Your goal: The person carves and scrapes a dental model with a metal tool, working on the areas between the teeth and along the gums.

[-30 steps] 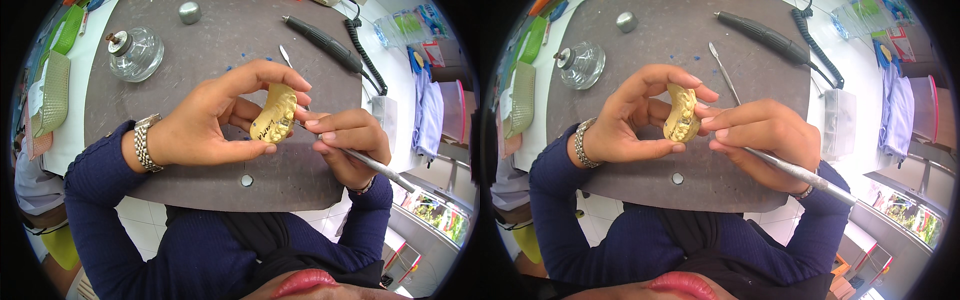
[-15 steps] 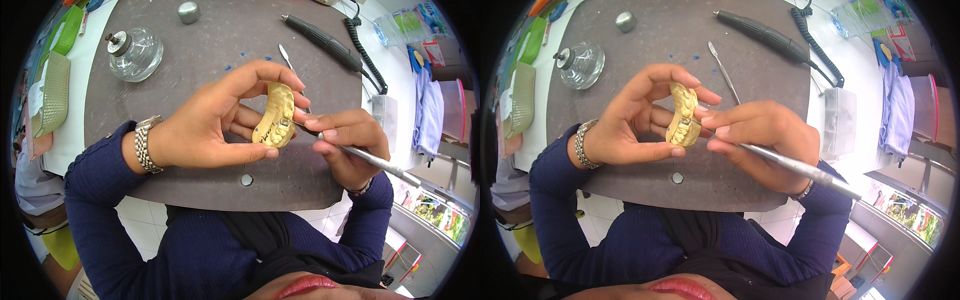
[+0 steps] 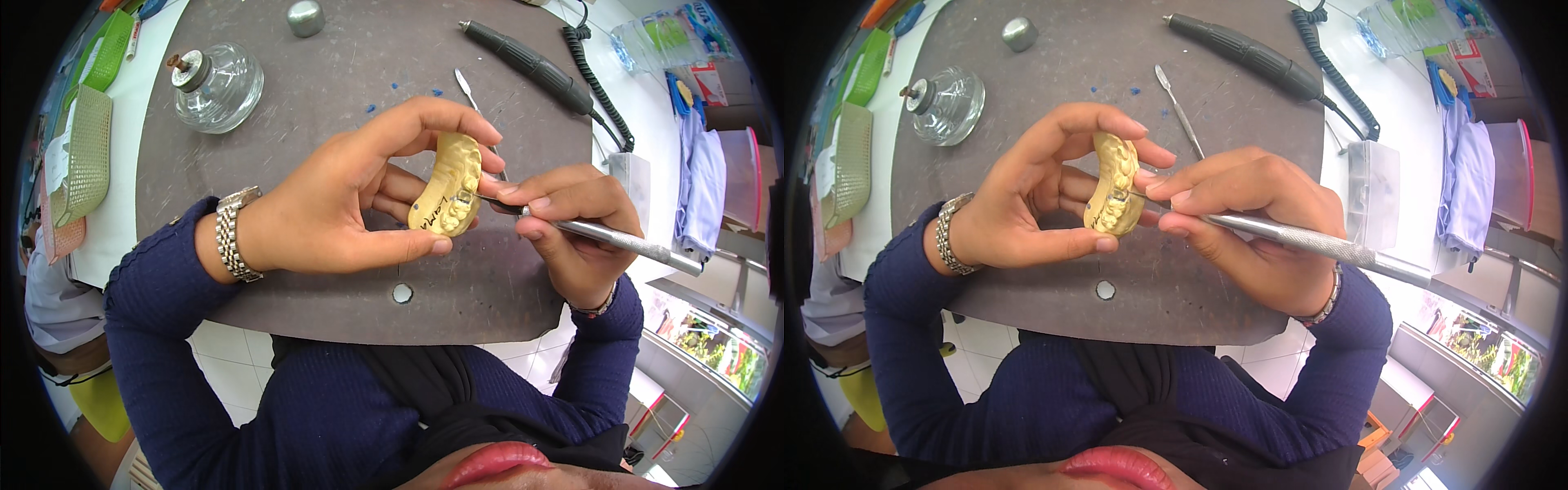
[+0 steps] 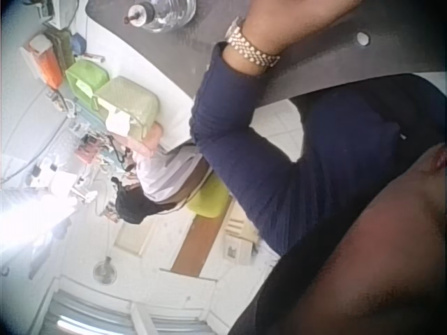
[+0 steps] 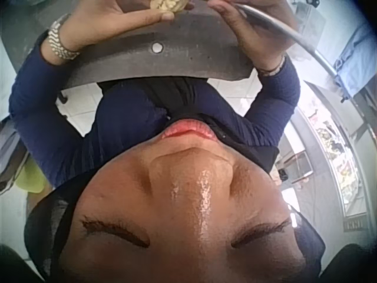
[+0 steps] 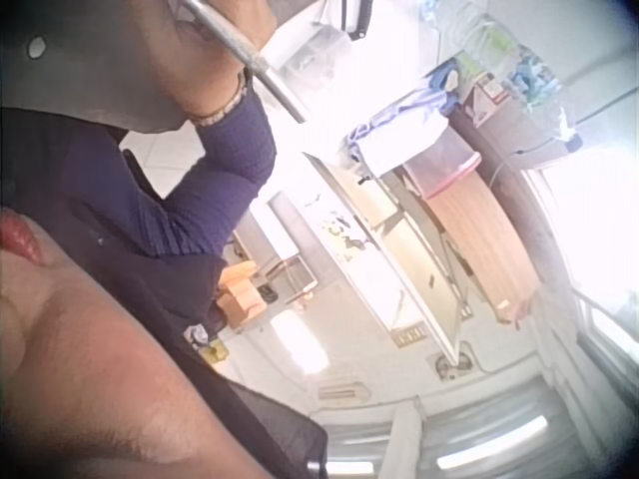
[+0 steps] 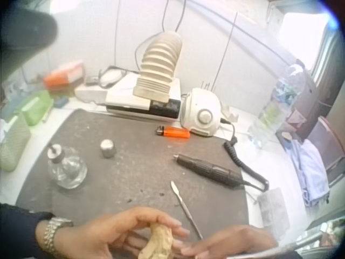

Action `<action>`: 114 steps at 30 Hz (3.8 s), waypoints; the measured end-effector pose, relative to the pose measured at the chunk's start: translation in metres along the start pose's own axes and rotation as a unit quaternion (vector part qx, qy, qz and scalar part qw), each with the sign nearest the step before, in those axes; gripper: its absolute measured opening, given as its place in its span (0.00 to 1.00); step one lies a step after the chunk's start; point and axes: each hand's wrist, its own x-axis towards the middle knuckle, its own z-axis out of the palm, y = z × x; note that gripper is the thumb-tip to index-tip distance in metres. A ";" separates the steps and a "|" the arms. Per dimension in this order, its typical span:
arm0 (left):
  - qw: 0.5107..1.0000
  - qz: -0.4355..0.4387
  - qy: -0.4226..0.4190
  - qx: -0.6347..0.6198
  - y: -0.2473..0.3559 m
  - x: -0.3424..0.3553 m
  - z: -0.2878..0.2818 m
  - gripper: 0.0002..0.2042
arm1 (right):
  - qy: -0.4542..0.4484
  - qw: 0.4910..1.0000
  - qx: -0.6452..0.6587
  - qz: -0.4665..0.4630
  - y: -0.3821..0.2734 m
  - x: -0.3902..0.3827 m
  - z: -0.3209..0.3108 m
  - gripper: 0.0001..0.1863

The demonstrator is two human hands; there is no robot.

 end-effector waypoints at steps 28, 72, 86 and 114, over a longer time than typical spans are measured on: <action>1.000 -0.016 0.004 -0.023 -0.001 -0.001 0.001 0.36 | -0.003 0.996 0.061 0.059 0.000 0.001 -0.003 0.09; 0.997 0.033 0.004 0.066 -0.001 -0.001 0.001 0.33 | -0.013 0.998 0.044 0.043 0.001 0.002 -0.002 0.10; 0.994 0.008 0.045 0.101 0.002 -0.001 0.006 0.34 | 0.108 0.962 0.224 0.109 0.012 -0.008 0.019 0.05; 0.984 -0.037 0.111 0.133 0.003 -0.003 0.013 0.32 | 0.127 0.914 0.303 0.239 0.012 -0.002 0.021 0.08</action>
